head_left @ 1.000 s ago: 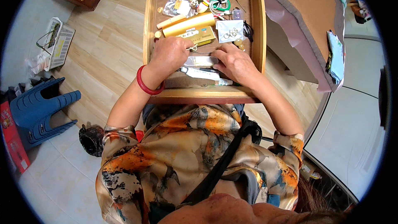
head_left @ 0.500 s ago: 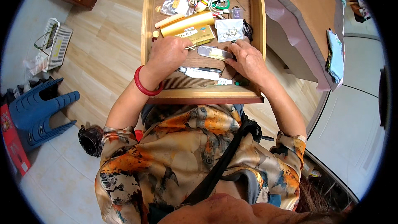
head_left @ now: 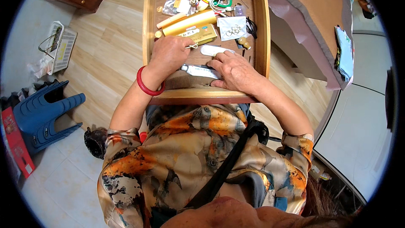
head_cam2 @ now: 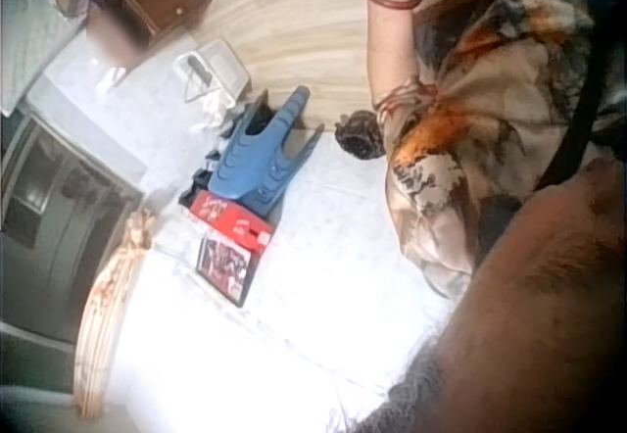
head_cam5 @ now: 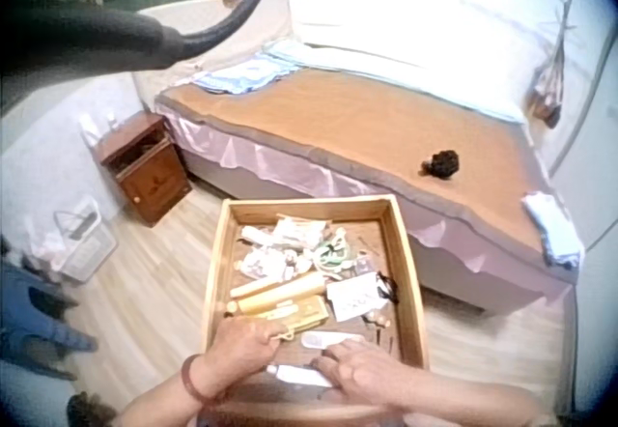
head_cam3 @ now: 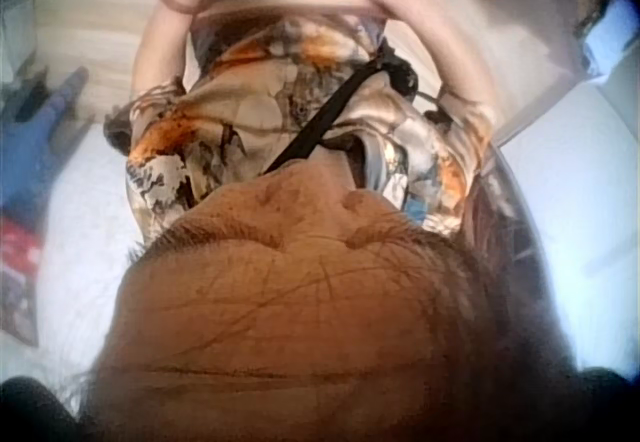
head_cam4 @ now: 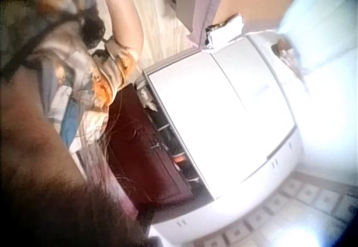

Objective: The person sorts various small objects within a wooden drawer, including a rubber band, a pen, and small containers, before closing the drawer and moving a chair.

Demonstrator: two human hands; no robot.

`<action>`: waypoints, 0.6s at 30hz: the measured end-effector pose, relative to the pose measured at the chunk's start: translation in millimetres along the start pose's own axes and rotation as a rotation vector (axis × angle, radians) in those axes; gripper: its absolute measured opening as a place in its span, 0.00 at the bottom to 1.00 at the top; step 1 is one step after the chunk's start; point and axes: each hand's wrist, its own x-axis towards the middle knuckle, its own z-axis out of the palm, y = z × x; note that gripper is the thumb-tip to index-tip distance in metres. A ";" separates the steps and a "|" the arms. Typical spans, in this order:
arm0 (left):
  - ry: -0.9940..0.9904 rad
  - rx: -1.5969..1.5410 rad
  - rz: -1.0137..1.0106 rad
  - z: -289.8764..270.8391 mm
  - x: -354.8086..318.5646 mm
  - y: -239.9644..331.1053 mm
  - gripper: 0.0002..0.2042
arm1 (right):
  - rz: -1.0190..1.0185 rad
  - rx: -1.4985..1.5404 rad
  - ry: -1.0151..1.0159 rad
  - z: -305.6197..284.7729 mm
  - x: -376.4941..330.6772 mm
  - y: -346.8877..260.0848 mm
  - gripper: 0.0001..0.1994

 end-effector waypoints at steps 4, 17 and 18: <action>-0.017 -0.020 -0.036 -2.5 -0.5 0.8 0.09 | 0.010 0.002 -0.020 0.2 1.7 -1.4 0.21; 0.248 -0.403 -0.116 -1.2 -2.0 -2.8 0.08 | 0.351 0.202 -0.178 -9.3 6.5 1.6 0.23; 0.306 -0.459 -0.130 -6.4 -1.8 0.1 0.08 | 0.372 0.187 -0.189 -11.2 7.7 1.0 0.22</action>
